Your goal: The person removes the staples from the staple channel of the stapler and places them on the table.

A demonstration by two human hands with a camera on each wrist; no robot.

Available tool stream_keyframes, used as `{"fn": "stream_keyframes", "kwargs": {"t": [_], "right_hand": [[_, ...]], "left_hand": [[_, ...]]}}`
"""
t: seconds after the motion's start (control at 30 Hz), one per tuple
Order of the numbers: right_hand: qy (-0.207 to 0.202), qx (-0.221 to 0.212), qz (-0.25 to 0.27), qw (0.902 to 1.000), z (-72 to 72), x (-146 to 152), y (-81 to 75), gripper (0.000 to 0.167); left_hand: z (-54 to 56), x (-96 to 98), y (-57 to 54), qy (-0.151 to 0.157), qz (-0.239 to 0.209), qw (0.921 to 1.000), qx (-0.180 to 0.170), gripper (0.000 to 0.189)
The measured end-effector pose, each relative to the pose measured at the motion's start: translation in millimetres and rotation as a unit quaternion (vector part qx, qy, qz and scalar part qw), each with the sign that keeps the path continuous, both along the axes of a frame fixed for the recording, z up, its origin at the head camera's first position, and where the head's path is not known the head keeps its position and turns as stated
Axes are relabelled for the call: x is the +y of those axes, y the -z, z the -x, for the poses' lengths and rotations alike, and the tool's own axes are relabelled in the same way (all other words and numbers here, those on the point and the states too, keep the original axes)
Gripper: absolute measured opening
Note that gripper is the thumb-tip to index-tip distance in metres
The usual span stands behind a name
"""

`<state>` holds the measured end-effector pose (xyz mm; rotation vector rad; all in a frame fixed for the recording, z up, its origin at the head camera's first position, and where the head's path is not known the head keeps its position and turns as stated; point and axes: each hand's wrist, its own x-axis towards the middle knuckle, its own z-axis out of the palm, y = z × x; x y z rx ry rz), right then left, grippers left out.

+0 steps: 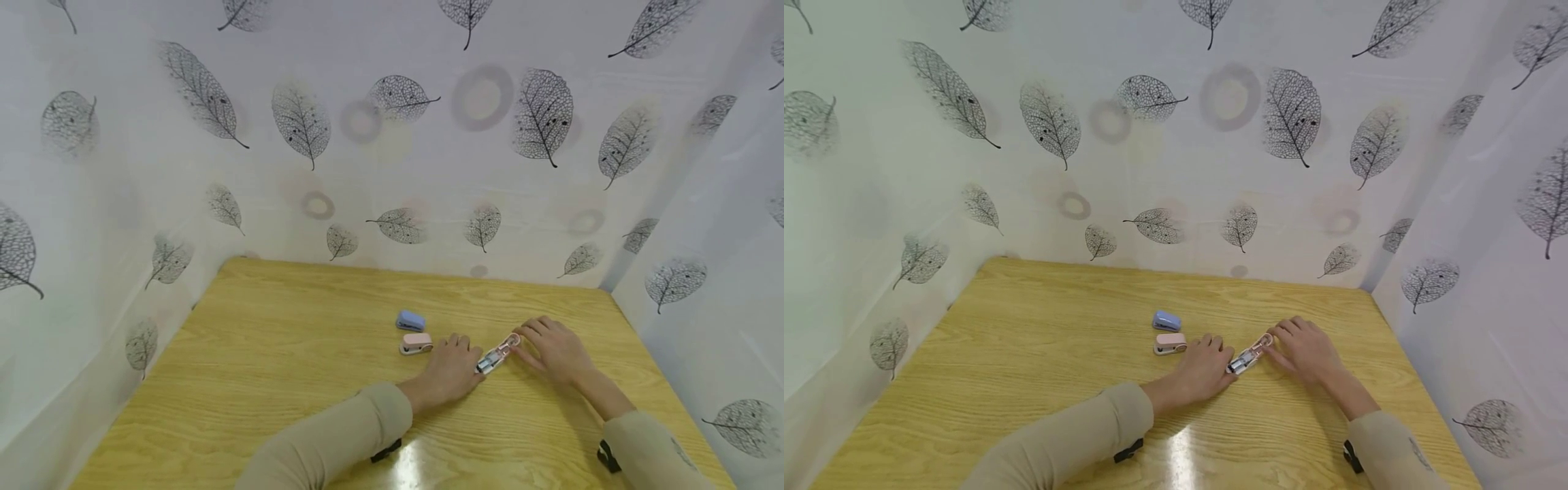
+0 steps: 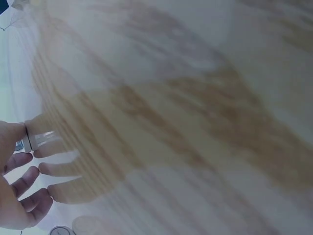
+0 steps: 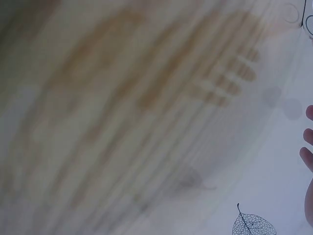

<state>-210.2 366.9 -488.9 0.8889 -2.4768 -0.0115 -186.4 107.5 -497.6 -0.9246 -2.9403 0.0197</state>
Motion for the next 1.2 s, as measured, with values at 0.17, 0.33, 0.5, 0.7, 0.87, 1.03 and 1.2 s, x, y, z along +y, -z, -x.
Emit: {"fn": "stream_keyframes", "kwargs": {"t": [0.17,0.33,0.5,0.7,0.87,1.03,1.2], "right_hand": [[-0.018,0.006,-0.008,0.9998,6.0,3.6,2.7,0.036],[-0.023,0.004,-0.018,0.9996,10.7,5.0,3.9,0.045],[-0.015,-0.006,-0.018,0.9997,10.4,4.4,3.1,0.041],[0.017,-0.017,0.028,0.9993,0.6,-0.2,-0.5,0.041],[0.044,-0.036,0.075,0.9956,-15.6,-5.9,-5.8,0.039],[0.077,-0.091,0.136,0.9836,-32.5,-13.6,-15.1,0.028],[0.107,-0.173,0.197,0.9591,-43.0,-22.2,-25.0,0.02]], "left_hand": [[-0.3,0.9,0.5,-0.004,-0.006,1.0,0.0,0.041],[0.0,1.1,-0.2,-0.004,-0.013,0.9998,-0.015,0.039],[-0.9,2.2,-2.9,-0.008,-0.007,0.9996,-0.027,0.039],[-1.8,2.3,-2.9,-0.008,-0.001,0.9997,-0.022,0.041],[-1.0,2.3,-1.1,-0.011,-0.009,0.9997,-0.022,0.039],[-0.6,2.3,0.5,-0.013,-0.01,0.9998,-0.014,0.038],[-0.8,2.9,1.9,-0.012,-0.017,0.9997,-0.014,0.037]]}}
